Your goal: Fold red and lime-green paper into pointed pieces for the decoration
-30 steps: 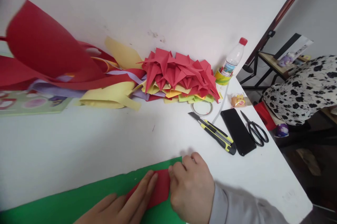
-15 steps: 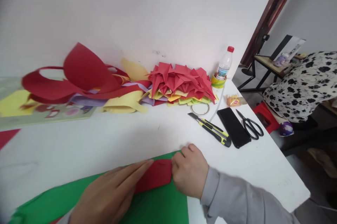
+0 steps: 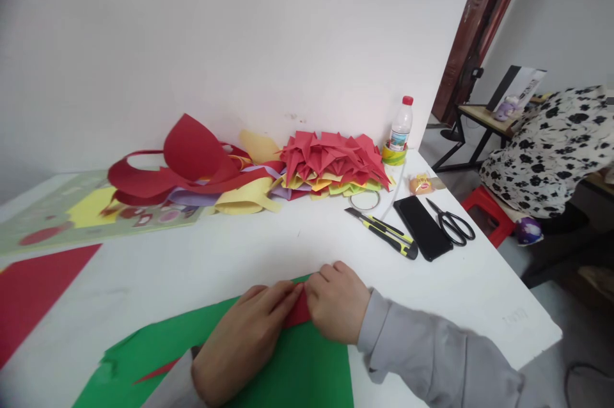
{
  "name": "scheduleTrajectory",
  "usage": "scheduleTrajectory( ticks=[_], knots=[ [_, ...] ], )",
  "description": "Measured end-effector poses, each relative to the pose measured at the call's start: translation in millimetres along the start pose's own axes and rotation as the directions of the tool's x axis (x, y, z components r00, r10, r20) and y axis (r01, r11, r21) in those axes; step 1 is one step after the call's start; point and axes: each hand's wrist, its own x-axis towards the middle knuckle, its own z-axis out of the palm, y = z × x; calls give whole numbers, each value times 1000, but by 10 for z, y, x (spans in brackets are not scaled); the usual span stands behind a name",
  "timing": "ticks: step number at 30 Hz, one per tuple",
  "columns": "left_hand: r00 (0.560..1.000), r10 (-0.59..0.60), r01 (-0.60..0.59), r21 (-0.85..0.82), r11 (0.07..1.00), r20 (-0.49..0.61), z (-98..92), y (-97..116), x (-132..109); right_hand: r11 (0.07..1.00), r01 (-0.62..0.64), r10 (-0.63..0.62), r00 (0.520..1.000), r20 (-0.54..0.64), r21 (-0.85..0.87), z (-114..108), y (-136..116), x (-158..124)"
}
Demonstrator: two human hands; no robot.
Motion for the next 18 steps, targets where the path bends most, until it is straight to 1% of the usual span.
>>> scheduleTrajectory(
  ticks=[3, 5, 6, 8, 10, 11, 12, 13, 14, 15, 17, 18],
  knots=[
    [994, -36, 23, 122, 992, 106, -113, 75, 29, 999, -38, 37, 999, 30, 19, 9, 6, -2],
    [988, -70, 45, 174, 984, 137, -154, 116, 41, 998, -57, 56, 998, 34, 22, 9, 12, -1],
    [986, -80, 56, 167, 984, 143, -162, 118, 40, 998, -61, 61, 998, 31, 21, 8, 14, -1],
    [989, -82, 73, 79, 994, 123, -167, 70, 14, 998, -61, 61, 998, 20, 20, 12, 17, -7],
    [996, -82, 84, -54, 995, 37, -177, -47, -48, 998, -57, 57, 998, -2, 23, 25, 23, -18],
    [996, -88, 85, -118, 989, -25, -189, -122, -91, 998, -55, 56, 998, -14, 32, 35, 28, -24],
    [990, -125, 112, -167, 980, -67, -207, -200, -137, 997, -58, 59, 998, -25, 47, 46, 35, -28],
    [983, -168, 151, -208, 966, -69, -229, -275, -184, 995, -68, 70, 997, -38, 70, 56, 45, -32],
    [979, -201, 185, -248, 951, -40, -253, -342, -229, 991, -88, 93, 994, -53, 102, 64, 56, -33],
    [975, -222, 216, -281, 935, 13, -278, -396, -269, 983, -118, 130, 989, -73, 142, 68, 70, -32],
    [967, -231, 254, -321, 912, 110, -318, -466, -329, 950, -189, 224, 967, -122, 248, 64, 101, -24],
    [964, -228, 263, -333, 906, 140, -330, -483, -347, 926, -213, 268, 952, -147, 311, 58, 118, -20]
  ],
)
